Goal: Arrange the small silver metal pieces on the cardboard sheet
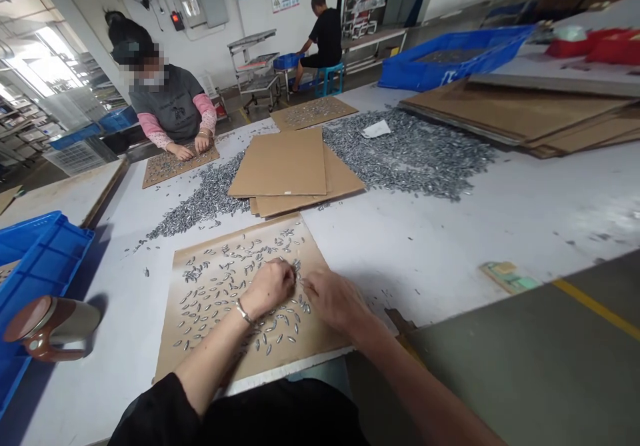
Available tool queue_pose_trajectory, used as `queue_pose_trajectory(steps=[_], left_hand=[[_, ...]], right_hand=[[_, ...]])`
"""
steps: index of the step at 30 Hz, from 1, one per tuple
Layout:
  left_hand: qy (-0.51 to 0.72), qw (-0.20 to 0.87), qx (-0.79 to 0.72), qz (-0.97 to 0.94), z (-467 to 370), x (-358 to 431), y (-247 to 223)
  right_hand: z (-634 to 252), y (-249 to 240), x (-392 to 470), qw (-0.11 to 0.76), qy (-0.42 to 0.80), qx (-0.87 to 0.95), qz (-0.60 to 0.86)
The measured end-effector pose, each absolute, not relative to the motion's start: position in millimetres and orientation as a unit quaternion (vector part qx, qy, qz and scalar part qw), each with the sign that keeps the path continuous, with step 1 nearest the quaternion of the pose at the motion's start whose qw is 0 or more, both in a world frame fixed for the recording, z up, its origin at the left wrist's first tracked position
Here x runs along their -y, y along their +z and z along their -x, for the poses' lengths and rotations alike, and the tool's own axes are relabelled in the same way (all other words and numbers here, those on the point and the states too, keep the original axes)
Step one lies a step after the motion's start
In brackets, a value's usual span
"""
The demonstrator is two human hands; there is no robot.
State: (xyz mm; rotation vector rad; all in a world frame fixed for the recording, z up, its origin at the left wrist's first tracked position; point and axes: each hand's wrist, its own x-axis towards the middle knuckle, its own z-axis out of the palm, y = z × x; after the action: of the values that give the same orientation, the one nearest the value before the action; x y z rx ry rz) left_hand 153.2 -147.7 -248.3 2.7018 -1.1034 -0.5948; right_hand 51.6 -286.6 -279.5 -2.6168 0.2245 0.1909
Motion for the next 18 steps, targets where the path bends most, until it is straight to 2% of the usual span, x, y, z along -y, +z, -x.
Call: queue_pose_trajectory(steps=[5,10,16,18], left_hand=[[-0.191,0.123,0.417,-0.880,-130.1,132.3,-259.6],[-0.157,0.115,0.434,-0.880,-113.5,129.8,-280.6],[-0.146,0.064,0.430,-0.888,-107.9,129.3,-280.8],[-0.142,0.060,0.429,-0.890,-106.1,130.3,-281.8]], right_hand=[[-24.7,-284.8,269.5,0.216,0.115,-0.126,0.961],[-22.5,-295.9,263.5,0.233,0.095,-0.155,0.955],[-7.9,-306.4,266.7,0.100,0.054,-0.031,0.993],[-4.2,-305.4,268.9,0.082,0.047,0.005,0.995]])
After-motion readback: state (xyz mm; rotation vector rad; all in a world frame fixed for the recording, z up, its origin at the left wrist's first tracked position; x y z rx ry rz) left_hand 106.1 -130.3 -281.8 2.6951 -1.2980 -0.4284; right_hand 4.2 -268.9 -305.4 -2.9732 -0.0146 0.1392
